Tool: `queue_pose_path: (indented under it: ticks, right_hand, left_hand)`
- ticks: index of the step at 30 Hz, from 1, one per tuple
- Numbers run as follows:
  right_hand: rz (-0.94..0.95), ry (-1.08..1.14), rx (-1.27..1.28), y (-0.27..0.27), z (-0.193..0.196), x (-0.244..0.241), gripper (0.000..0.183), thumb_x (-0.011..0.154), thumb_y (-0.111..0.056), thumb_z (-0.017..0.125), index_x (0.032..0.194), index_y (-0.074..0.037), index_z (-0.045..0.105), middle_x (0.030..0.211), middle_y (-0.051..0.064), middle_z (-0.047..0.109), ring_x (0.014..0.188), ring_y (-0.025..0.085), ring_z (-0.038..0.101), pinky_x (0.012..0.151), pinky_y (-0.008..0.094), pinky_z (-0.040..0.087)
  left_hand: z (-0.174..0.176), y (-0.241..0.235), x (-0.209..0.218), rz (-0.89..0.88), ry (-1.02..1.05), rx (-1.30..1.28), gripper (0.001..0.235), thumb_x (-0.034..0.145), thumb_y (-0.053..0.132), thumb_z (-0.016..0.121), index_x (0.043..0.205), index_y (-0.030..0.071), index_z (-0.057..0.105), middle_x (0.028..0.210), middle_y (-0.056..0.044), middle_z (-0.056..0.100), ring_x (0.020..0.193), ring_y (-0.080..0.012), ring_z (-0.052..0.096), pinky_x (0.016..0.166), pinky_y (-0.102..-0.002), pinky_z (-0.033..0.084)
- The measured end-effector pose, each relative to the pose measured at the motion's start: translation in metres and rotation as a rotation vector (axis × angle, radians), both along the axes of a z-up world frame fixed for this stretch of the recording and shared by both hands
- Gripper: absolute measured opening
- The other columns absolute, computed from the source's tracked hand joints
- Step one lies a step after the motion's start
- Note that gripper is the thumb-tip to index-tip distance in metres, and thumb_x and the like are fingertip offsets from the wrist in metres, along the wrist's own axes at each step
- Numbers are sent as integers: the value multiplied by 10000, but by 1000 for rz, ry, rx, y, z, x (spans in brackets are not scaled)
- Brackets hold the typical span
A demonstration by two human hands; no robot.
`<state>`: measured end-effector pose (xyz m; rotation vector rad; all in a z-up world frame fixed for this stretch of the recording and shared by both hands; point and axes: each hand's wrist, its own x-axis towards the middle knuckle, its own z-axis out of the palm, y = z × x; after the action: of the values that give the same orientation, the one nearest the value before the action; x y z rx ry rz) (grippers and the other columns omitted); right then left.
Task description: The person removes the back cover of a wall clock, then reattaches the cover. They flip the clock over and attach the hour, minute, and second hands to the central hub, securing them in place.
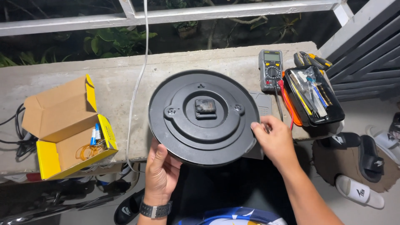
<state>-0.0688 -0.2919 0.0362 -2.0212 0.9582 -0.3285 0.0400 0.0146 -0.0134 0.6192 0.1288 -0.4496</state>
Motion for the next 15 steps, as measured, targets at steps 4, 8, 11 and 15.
queue_pose_path:
  ticks: [4, 8, 11, 15]
  right_hand:
    - [-135, -51, 126, 16, -23, -38, 289, 1003, -277, 830, 1142, -31, 767, 874, 7, 576, 829, 137, 515, 808, 332, 475]
    - [-322, -389, 478, 32, -30, -49, 384, 1031, -106, 771, 1384, -56, 629, 893, 33, 559, 638, 91, 423, 538, 277, 326]
    - [-374, -492, 600, 38, -17, -44, 521, 1031, -41, 713, 1517, -139, 552, 801, -13, 455, 516, 61, 329, 453, 252, 249]
    - [-430, -508, 680, 45, -8, -38, 621, 1032, -74, 689, 1616, -165, 498, 827, -30, 386, 479, 33, 273, 480, 247, 229]
  left_hand:
    - [5, -6, 5, -53, 23, 27, 749, 974, 274, 801, 1675, 117, 586, 1537, -157, 739, 1379, -382, 727, 1093, -500, 653]
    - [13, -23, -1, -80, 71, 24, 761, 936, 334, 842, 1640, 138, 630, 1453, -123, 778, 1245, -332, 764, 912, -437, 670]
    - [23, -33, -8, -39, 122, 64, 830, 884, 408, 806, 1638, 108, 630, 1522, -154, 762, 1376, -365, 733, 1076, -498, 645]
    - [16, -37, -24, -18, -64, 52, 852, 916, 458, 826, 1641, 77, 592, 1539, -183, 755, 1360, -342, 752, 1066, -482, 685]
